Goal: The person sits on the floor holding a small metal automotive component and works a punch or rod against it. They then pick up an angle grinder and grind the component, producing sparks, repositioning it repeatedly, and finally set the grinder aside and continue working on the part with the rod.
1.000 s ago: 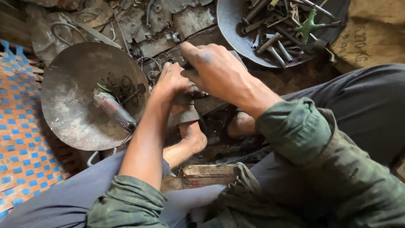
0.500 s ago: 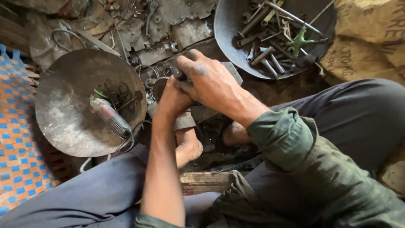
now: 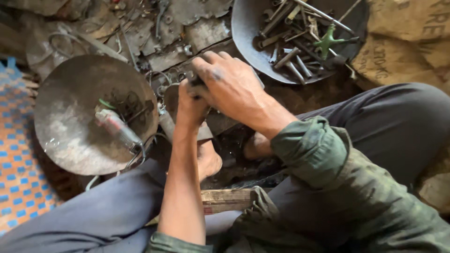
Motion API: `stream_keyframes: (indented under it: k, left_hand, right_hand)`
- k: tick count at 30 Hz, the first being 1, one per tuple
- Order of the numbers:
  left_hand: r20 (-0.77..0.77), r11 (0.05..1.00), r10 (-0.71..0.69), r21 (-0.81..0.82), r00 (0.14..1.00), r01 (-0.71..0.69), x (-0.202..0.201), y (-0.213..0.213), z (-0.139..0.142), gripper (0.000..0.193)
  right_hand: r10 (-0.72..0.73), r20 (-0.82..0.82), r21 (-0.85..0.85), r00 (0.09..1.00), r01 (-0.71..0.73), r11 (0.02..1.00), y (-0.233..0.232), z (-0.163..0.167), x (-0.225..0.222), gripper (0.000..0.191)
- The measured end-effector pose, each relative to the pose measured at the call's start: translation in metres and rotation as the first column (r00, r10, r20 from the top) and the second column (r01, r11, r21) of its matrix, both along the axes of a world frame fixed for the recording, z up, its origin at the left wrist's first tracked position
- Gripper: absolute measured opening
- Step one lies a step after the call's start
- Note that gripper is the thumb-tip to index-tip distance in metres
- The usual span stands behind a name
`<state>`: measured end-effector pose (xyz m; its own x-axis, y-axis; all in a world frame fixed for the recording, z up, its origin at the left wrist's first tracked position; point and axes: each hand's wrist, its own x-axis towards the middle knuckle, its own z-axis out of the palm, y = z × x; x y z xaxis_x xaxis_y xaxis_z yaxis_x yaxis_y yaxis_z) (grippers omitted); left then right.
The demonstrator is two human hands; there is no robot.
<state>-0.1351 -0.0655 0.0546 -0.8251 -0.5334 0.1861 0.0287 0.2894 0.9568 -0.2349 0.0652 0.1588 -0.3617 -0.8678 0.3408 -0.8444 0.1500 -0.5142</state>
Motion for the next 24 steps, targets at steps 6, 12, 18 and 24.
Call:
stream_keyframes:
  k: [6,12,18,24]
  left_hand:
    - [-0.186,0.997,-0.083,-0.013,0.979,0.082,-0.001,-0.005,-0.017,0.03]
    - [0.049,0.991,0.12,-0.06,0.992,-0.117,-0.008,-0.006,0.003,0.023]
    - [0.019,0.972,-0.081,0.224,0.997,0.075,-0.021,0.013,0.054,0.011]
    - [0.034,0.97,-0.09,0.229,0.995,0.08,-0.016,0.032,0.075,0.016]
  right_hand:
    - [0.055,0.021,-0.087,0.998,-0.053,0.995,0.003,-0.016,-0.003,0.039]
    - [0.081,-0.257,-0.069,0.963,-0.102,0.992,-0.006,0.025,-0.027,0.026]
    - [0.139,0.019,0.137,0.99,-0.14,0.981,0.006,0.069,-0.023,0.03]
    - [0.155,-0.14,0.088,0.978,-0.143,0.986,0.008,-0.028,0.017,0.031]
